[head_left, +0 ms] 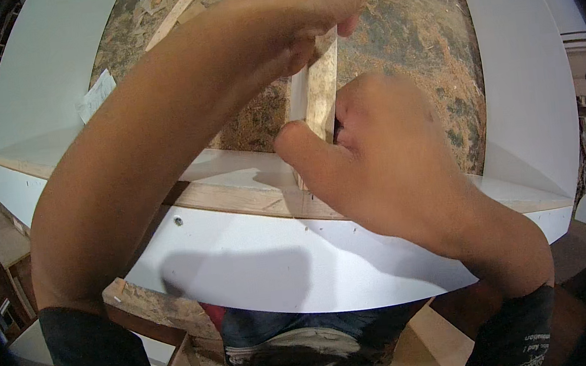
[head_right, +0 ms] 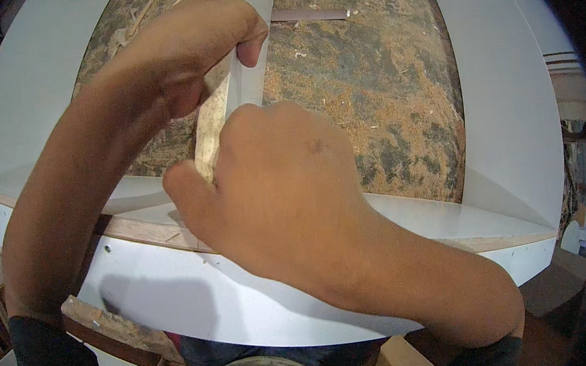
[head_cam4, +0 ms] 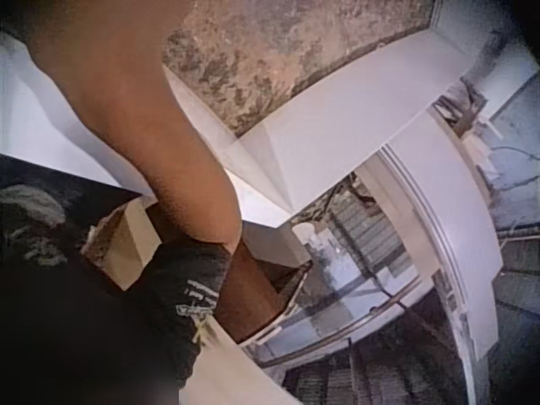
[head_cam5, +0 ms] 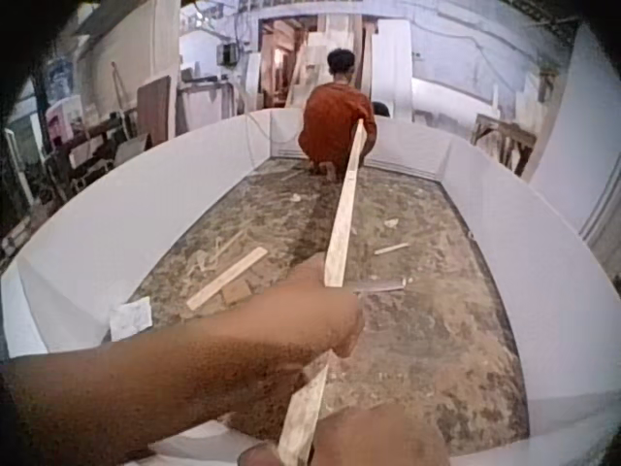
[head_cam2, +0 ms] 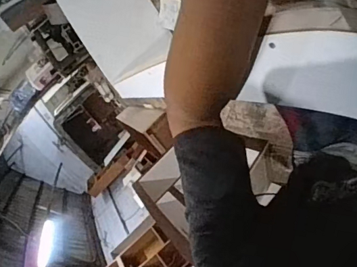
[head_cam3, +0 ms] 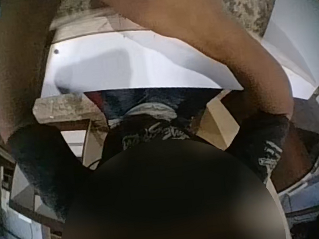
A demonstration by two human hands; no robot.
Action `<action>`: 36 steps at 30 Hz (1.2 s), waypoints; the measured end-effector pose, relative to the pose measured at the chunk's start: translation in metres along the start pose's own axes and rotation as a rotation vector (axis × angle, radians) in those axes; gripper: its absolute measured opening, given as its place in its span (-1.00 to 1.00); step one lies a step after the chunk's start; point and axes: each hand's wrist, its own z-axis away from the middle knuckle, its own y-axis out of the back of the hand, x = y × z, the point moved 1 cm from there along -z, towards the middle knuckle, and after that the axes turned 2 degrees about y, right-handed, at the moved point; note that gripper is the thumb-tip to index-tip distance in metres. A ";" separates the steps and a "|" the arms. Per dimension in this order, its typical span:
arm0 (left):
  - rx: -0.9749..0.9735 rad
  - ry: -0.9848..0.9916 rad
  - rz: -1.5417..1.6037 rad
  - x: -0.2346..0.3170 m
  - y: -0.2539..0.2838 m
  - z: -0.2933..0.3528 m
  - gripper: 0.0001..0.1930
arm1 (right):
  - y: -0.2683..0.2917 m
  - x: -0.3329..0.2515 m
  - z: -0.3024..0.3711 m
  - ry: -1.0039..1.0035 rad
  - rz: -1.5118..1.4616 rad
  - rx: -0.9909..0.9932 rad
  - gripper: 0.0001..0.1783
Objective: The person aligns and fits a thin wooden strip into a groove on a white curved furniture frame. They repeatedly adjust the strip's position by hand to ensure it sits flush along the edge. Another person works on the opposite side of the frame in the background.
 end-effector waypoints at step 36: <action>0.260 -0.058 0.263 -0.017 -0.021 -0.014 -0.06 | -0.033 0.002 -0.031 -0.486 -1.340 -0.191 -0.05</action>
